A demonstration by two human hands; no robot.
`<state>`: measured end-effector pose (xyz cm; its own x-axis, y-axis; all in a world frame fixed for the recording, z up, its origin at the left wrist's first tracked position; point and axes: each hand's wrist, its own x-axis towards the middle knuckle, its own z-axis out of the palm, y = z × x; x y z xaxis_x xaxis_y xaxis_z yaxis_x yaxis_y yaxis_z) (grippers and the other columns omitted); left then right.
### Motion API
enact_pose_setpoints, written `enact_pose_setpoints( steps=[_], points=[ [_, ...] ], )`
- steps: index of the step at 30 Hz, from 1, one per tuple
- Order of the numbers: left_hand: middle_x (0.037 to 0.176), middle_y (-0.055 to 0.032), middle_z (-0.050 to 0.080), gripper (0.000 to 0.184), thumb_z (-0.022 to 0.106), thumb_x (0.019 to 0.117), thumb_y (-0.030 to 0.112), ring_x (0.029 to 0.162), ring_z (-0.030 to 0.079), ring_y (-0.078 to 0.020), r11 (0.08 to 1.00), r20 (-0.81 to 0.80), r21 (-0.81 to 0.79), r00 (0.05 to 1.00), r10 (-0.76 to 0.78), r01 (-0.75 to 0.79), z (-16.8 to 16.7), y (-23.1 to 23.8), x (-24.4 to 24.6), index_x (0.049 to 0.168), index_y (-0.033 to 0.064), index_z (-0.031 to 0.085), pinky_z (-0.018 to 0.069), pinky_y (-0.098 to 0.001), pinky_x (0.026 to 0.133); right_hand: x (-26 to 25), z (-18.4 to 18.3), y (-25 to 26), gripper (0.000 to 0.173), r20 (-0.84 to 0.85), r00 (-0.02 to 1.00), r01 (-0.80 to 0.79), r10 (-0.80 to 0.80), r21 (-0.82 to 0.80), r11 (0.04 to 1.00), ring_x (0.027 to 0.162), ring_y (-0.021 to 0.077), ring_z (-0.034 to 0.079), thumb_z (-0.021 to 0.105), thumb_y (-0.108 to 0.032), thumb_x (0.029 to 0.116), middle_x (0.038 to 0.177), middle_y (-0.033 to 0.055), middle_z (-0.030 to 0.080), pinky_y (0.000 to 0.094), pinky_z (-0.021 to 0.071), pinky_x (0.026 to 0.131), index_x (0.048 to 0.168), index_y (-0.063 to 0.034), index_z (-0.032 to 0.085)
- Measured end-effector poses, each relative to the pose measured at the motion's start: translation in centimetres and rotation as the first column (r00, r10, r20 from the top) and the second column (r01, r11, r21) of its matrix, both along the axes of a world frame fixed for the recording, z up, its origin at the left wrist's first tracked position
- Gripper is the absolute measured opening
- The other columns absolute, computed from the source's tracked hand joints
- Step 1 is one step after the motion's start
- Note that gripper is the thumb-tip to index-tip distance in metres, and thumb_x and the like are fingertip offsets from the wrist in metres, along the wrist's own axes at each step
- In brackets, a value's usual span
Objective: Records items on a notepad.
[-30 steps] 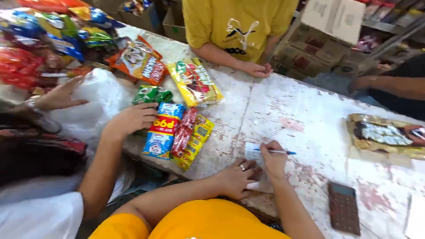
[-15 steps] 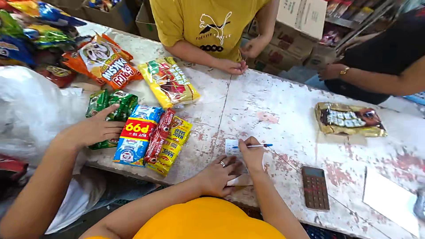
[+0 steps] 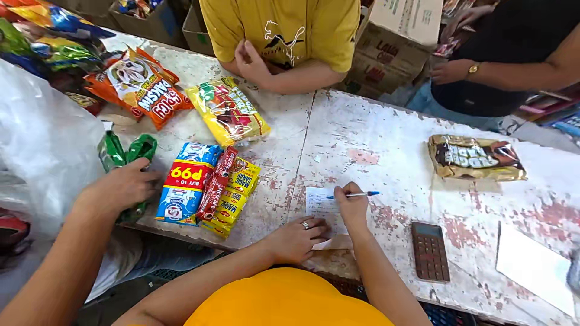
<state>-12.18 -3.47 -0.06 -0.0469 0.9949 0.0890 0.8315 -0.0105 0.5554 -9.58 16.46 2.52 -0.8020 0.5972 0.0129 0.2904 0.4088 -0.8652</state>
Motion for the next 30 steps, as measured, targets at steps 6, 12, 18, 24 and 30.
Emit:
enact_pose_setpoints(
  steps=[6, 12, 18, 24, 30],
  points=[
    [0.153, -0.0147, 0.051, 0.048, 0.054, 0.0952, 0.0, 0.147, 0.041, -0.0372, 0.995, -0.024, 0.09, 0.999, 0.036, -0.034, -0.7, -0.1, 0.2, 0.14, 0.0146, 0.061, 0.031, -0.0539, 0.122, -1.5, 3.9, 0.9, 0.021, 0.03, 0.915, 0.256, -0.403, -0.816, 0.518, 0.053, 0.0108, 0.052, 0.051, -0.025, 0.1068, 0.062, -0.0046, 0.048, 0.0349, 0.0568, 0.063, 0.087, -0.0174, 0.051],
    [0.153, -0.0143, 0.051, 0.041, 0.052, 0.0974, 0.009, 0.147, 0.04, -0.0381, 0.994, -0.018, 0.106, 1.0, 0.014, -0.012, -0.8, -0.1, 0.2, 0.135, 0.018, 0.065, 0.0285, -0.0607, 0.121, -1.4, 1.8, -0.8, 0.026, 0.087, 0.94, 0.284, -0.33, -0.739, 0.611, 0.056, 0.0125, 0.057, 0.049, -0.027, 0.109, 0.065, -0.0002, 0.053, 0.033, 0.0582, 0.062, 0.089, -0.011, 0.054],
    [0.153, -0.0172, 0.051, 0.041, 0.065, 0.0935, 0.026, 0.149, 0.037, -0.0405, 0.993, 0.011, 0.116, 1.0, 0.006, -0.007, -0.8, -0.1, 0.2, 0.133, 0.0145, 0.066, 0.0255, -0.0609, 0.122, 1.1, -1.0, -2.0, 0.02, -0.139, 0.99, -0.04, 0.008, -0.229, 0.973, 0.058, 0.0022, 0.058, 0.066, -0.011, 0.0967, 0.064, -0.0053, 0.059, 0.0193, 0.0512, 0.059, 0.081, -0.0069, 0.055],
    [0.153, -0.0217, 0.049, 0.054, 0.075, 0.0861, 0.03, 0.149, 0.036, -0.0423, 0.993, 0.016, 0.109, 0.999, 0.037, -0.039, -0.7, -0.2, 0.4, 0.135, 0.0104, 0.064, 0.0242, -0.0589, 0.123, 1.5, -2.5, -2.5, 0.019, -0.272, 0.959, -0.114, 0.077, -0.121, 0.986, 0.057, -0.0038, 0.056, 0.069, -0.01, 0.0924, 0.064, -0.0094, 0.057, 0.0133, 0.0487, 0.056, 0.078, -0.0088, 0.056],
    [0.154, -0.0215, 0.048, 0.05, 0.064, 0.0907, 0.028, 0.149, 0.036, -0.0414, 0.993, -0.021, 0.116, 0.999, 0.029, -0.026, -1.0, -0.1, 0.4, 0.135, 0.005, 0.063, 0.0241, -0.0574, 0.123, 1.0, -0.6, -1.5, 0.02, -0.08, 0.996, -0.065, 0.046, -0.246, 0.967, 0.058, 0.0042, 0.06, 0.069, -0.008, 0.0946, 0.065, -0.0032, 0.061, 0.0211, 0.0534, 0.061, 0.079, -0.0058, 0.056]
  ],
)
